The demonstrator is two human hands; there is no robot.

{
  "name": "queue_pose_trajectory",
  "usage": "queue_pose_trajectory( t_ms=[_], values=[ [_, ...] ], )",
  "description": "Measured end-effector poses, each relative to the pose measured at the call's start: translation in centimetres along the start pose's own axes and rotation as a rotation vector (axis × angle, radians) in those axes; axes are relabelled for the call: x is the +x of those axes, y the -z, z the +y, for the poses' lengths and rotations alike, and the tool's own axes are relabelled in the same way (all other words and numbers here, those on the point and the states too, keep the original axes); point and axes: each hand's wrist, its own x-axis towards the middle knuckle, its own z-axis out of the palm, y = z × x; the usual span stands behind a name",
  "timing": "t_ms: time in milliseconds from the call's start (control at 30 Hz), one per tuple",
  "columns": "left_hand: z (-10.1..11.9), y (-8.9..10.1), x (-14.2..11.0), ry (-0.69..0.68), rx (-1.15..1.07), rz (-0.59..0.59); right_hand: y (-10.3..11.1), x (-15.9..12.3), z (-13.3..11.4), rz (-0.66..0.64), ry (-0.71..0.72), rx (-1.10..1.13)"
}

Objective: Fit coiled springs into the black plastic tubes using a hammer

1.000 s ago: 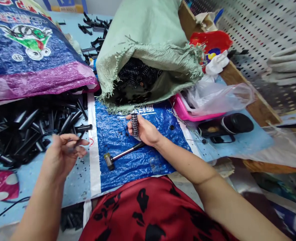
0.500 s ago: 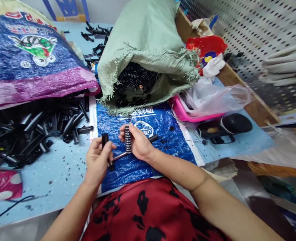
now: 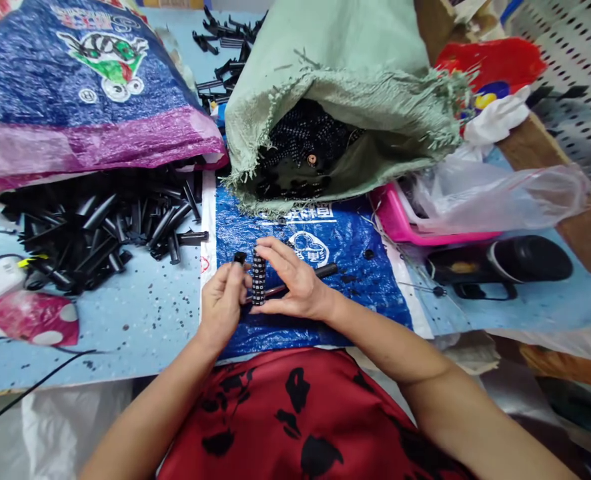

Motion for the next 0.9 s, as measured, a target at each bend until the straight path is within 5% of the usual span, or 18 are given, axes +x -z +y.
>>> queue_pose_trajectory(
  t_ms=[167, 333, 567, 667, 767, 900],
  values=[
    [-0.3, -0.6, -0.1, -0.067, -0.03, 0.056, -0.5, 0.0, -1.3, 0.064, 0.05, 0.002],
    [-0.4, -0.4, 0.0, 0.103, -0.372, -0.016, -1.4, -0.6, -1.1, 0.059, 0.054, -0.035],
    [-1.1, 0.6, 0.5, 0.183, -0.356, -0.004, -2.4, -0.8, -1.0, 0.048, -0.015, -0.098],
    [-1.5, 2.4, 1.1, 0.045, -0.179, 0.032, -1.7, -2.1, -0.2, -0.005, -0.035, -0.195],
    [-1.9, 5.8, 1.9, -0.167, 0.255, 0.124, -0.6, -4.0, 0.3, -0.137, -0.102, -0.346],
    [-1.9, 9.3, 3.0, -0.174, 0.749, -0.04, 0.5, -4.4, -0.3, -0.062, -0.139, -0.368]
  ],
)
